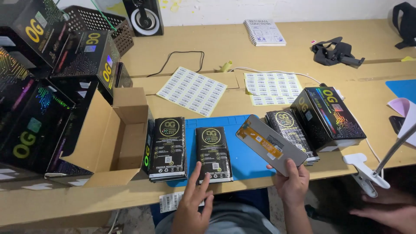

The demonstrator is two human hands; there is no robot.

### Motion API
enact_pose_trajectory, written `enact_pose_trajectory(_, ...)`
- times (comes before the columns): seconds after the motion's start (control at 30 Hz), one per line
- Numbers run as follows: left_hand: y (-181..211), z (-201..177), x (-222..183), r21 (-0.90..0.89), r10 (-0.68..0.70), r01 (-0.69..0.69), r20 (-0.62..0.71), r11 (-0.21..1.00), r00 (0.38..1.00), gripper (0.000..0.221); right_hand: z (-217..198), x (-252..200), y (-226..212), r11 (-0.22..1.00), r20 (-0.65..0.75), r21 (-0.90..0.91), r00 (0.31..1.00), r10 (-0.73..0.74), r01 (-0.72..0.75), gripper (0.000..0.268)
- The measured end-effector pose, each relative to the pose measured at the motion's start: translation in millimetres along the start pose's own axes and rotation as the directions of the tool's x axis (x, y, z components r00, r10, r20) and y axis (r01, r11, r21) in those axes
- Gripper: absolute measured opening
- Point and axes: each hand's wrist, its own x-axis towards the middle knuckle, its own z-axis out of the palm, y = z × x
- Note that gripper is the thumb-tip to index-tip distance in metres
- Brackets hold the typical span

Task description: Inspecting smartphone screen replacement parts and applying tape to ribbon cables at a workbench.

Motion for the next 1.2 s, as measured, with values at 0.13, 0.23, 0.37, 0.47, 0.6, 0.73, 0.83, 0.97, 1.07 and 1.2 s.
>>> enact_pose_trajectory(0.13, 0, -9, 8, -0.05, -0.021, 0.02, -0.019, 0.999, 1.0, 0.053, -9, 4, 6, 1.0, 0.075, -0.003, 0.997, 0.009, -0.008, 0.038)
enact_pose_trajectory(0.23, 17, -18, 14, -0.123, -0.018, 0.017, -0.005, 0.992, 1.0, 0.049, -19, 6, 10, 0.998, 0.133, 0.065, 0.991, 0.013, -0.022, 0.03)
enact_pose_trajectory(0.37, 25, -13, 12, -0.386, -0.146, 0.16, 0.064, 0.909, 0.987, 0.063, -27, 9, 10, 0.982, 0.344, 0.181, 0.939, -0.007, -0.059, 0.027)
enact_pose_trajectory(0.47, 28, 1, 5, -0.397, -0.188, 0.205, 0.08, 0.895, 0.979, 0.08, -36, 13, 2, 0.994, 0.449, 0.043, 0.89, 0.073, -0.103, 0.026)
enact_pose_trajectory(0.6, 33, 3, 7, -0.399, -0.242, 0.295, 0.177, 0.868, 0.954, 0.088, -32, 21, -3, 0.979, 0.47, -0.166, 0.864, 0.183, -0.118, 0.029)
enact_pose_trajectory(0.73, 46, -6, 12, -0.33, -0.205, 0.308, 0.311, 0.893, 0.928, 0.083, -15, 23, -13, 0.969, 0.595, -0.227, 0.773, 0.219, -0.1, 0.035)
enact_pose_trajectory(0.83, 53, -9, 15, -0.295, -0.198, 0.319, 0.376, 0.901, 0.905, 0.084, -20, 23, -9, 0.967, 0.588, -0.221, 0.773, 0.237, -0.129, 0.035)
enact_pose_trajectory(0.97, 53, -7, 13, -0.321, -0.212, 0.347, 0.388, 0.881, 0.897, 0.085, -19, 20, -13, 0.955, 0.544, -0.235, 0.79, 0.283, -0.18, 0.032)
enact_pose_trajectory(1.07, 52, -8, 14, -0.302, -0.231, 0.362, 0.392, 0.882, 0.891, 0.081, -19, 22, -11, 0.951, 0.534, -0.257, 0.794, 0.29, -0.174, 0.033)
enact_pose_trajectory(1.2, 53, -10, 13, -0.325, -0.221, 0.351, 0.374, 0.878, 0.901, 0.078, -25, 24, -9, 0.939, 0.508, -0.303, 0.806, 0.304, -0.163, 0.034)
